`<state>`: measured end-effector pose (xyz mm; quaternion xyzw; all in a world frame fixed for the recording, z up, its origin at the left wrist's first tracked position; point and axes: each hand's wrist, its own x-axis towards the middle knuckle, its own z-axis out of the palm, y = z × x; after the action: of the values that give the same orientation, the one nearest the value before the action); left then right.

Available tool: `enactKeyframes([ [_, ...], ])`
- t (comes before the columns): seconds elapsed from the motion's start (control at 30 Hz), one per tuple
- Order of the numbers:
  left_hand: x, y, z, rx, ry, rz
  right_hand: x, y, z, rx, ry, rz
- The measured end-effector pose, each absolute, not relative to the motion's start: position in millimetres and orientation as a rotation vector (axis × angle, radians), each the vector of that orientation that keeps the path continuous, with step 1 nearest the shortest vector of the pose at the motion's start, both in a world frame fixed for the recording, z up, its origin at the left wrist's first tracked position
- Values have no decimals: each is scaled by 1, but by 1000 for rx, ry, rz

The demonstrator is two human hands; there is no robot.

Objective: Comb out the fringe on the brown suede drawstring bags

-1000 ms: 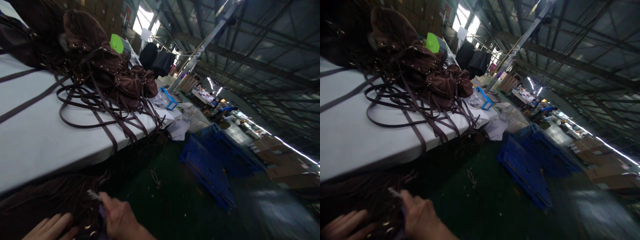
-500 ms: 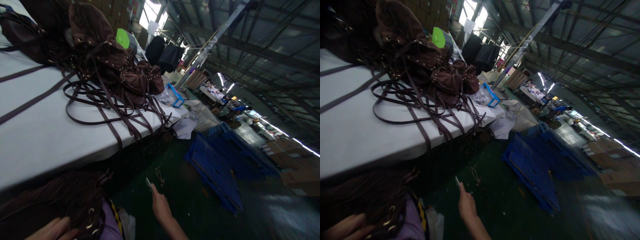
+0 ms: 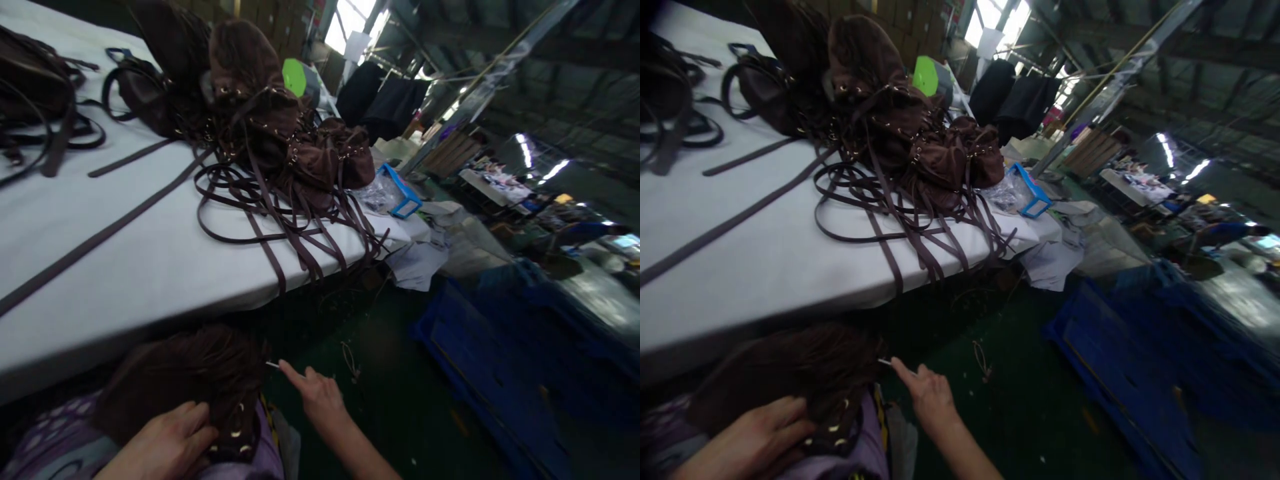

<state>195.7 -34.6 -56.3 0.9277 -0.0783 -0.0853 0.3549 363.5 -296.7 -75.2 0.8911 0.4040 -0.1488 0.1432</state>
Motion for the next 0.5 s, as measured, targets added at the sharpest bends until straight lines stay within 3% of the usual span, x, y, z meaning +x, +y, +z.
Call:
enactKeyframes([
  [0.13, 207, -33, -41, 2388, -216, -463, 369, -310, -80, 2828, 1221, -620],
  [0.3, 207, -32, -45, 2290, -127, -530, 346, -273, -68, 3435, 798, -1875],
  [0.4, 206, -22, -39, 2255, -86, -443, 335, -249, -65, 3417, 1033, -1735],
  [0.5, 208, 2, -38, 2409, 60, -56, 331, -238, -67, 3190, 1389, -1416],
])
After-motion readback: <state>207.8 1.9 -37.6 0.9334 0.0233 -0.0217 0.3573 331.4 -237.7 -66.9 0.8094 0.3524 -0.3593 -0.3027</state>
